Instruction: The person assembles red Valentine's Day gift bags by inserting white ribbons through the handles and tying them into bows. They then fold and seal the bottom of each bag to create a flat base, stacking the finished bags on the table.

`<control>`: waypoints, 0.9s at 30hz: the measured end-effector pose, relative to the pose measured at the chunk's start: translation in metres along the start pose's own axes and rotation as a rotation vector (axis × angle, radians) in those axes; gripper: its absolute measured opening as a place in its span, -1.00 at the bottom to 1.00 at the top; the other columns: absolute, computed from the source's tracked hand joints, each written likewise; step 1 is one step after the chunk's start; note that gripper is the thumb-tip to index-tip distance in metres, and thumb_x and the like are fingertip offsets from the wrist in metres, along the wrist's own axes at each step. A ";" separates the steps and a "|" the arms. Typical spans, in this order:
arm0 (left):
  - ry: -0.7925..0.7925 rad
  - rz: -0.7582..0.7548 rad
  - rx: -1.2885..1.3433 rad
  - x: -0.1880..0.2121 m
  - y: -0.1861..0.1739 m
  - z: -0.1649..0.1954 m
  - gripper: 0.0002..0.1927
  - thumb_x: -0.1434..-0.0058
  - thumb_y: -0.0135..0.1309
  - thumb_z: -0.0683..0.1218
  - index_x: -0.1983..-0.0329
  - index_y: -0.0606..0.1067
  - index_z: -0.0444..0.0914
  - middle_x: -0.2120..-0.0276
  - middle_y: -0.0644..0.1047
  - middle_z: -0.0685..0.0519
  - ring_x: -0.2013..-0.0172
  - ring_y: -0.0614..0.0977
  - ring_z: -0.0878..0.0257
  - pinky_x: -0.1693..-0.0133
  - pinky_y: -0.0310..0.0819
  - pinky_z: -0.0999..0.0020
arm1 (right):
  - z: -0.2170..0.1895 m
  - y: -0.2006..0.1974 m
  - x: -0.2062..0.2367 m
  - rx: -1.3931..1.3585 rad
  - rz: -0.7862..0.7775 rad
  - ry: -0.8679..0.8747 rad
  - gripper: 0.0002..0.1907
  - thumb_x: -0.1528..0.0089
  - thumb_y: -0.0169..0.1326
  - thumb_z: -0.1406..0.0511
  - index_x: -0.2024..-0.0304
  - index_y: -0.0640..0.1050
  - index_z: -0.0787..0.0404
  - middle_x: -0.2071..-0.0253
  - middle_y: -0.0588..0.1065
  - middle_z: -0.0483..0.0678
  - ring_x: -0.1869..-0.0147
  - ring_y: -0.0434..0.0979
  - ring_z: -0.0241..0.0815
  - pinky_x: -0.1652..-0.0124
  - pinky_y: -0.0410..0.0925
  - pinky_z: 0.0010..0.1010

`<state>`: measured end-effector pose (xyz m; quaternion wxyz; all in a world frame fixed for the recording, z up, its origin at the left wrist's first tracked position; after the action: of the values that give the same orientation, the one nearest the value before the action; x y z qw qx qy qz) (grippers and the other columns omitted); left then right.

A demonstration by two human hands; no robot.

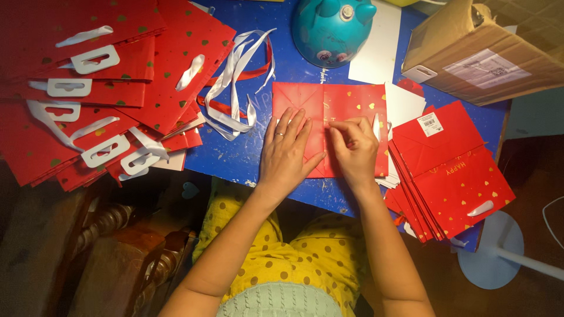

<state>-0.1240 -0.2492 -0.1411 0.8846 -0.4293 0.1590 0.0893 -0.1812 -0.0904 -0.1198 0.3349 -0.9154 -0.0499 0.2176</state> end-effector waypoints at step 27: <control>0.004 -0.027 -0.009 0.001 0.004 0.000 -0.24 -0.17 0.25 0.20 -0.31 0.42 -0.34 -0.37 0.31 -0.17 -0.44 0.18 -0.09 -0.41 -0.05 -0.12 | -0.007 0.007 0.009 0.300 -0.013 -0.252 -0.88 -0.24 0.27 0.44 0.17 0.62 0.24 0.26 0.45 -0.03 0.26 0.54 -0.08 0.27 0.41 -0.28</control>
<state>-0.1240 -0.2470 -0.1449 0.8836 -0.4353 0.1544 0.0771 -0.1708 -0.0977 -0.1228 0.4602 -0.8203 -0.0645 0.3333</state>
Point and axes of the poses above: each hand's wrist, its own x-axis away from the middle knuckle, its own y-axis out of the palm, z = x × y, the point moved 1 cm from there along -x, towards the middle knuckle
